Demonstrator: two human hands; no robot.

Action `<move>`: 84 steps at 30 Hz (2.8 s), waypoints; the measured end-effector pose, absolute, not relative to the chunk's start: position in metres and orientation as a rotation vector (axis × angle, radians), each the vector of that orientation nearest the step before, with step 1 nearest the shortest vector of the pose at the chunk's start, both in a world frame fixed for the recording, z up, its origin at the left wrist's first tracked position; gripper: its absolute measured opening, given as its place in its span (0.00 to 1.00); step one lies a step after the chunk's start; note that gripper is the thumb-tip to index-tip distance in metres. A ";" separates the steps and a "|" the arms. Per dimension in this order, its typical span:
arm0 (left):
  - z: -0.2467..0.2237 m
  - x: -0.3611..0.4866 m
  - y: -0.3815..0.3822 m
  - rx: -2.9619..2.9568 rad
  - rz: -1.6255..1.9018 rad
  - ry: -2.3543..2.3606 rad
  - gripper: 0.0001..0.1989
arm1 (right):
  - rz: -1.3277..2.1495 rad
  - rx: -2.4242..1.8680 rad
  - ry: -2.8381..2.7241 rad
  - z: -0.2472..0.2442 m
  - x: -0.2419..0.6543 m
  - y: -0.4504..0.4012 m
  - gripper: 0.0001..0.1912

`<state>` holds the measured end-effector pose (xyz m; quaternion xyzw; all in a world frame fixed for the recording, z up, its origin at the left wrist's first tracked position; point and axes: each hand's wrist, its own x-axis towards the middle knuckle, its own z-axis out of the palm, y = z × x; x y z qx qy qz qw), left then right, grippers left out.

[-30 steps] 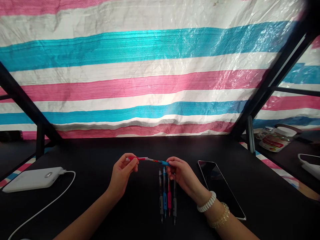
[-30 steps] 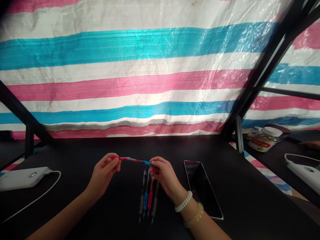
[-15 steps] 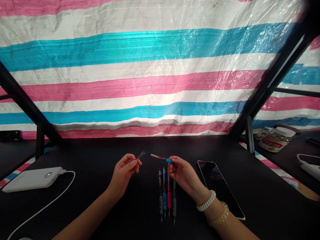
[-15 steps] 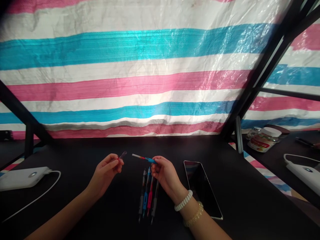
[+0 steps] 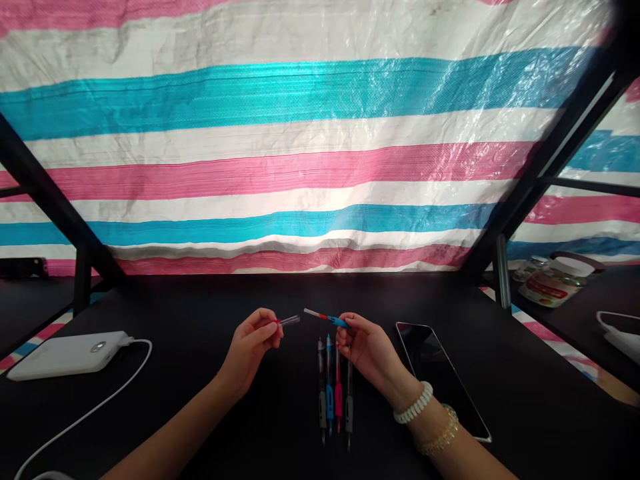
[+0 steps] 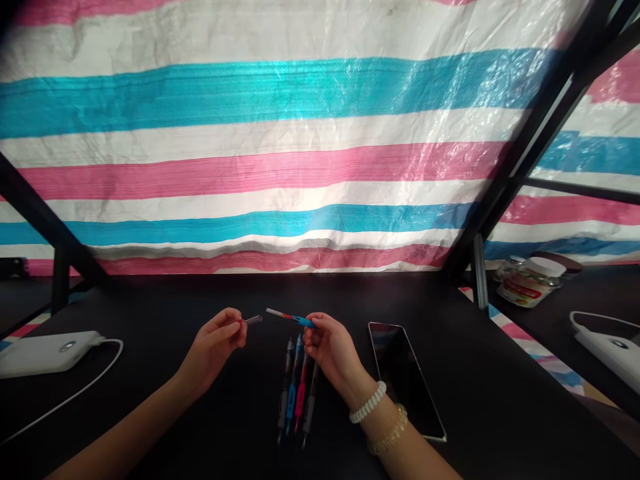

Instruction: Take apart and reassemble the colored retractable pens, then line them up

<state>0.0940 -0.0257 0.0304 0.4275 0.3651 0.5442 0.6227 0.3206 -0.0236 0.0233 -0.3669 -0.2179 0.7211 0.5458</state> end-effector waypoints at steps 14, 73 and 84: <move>0.026 0.092 -0.025 1.018 1.254 0.842 0.06 | 1.529 -0.895 -0.611 0.028 0.319 -0.027 0.08; 0.031 0.095 -0.027 1.134 1.185 0.895 0.09 | 0.880 -1.056 -1.706 0.034 0.307 -0.049 0.12; 0.031 0.097 -0.028 1.043 1.190 0.863 0.09 | 0.659 -1.126 -1.846 0.033 0.311 -0.050 0.07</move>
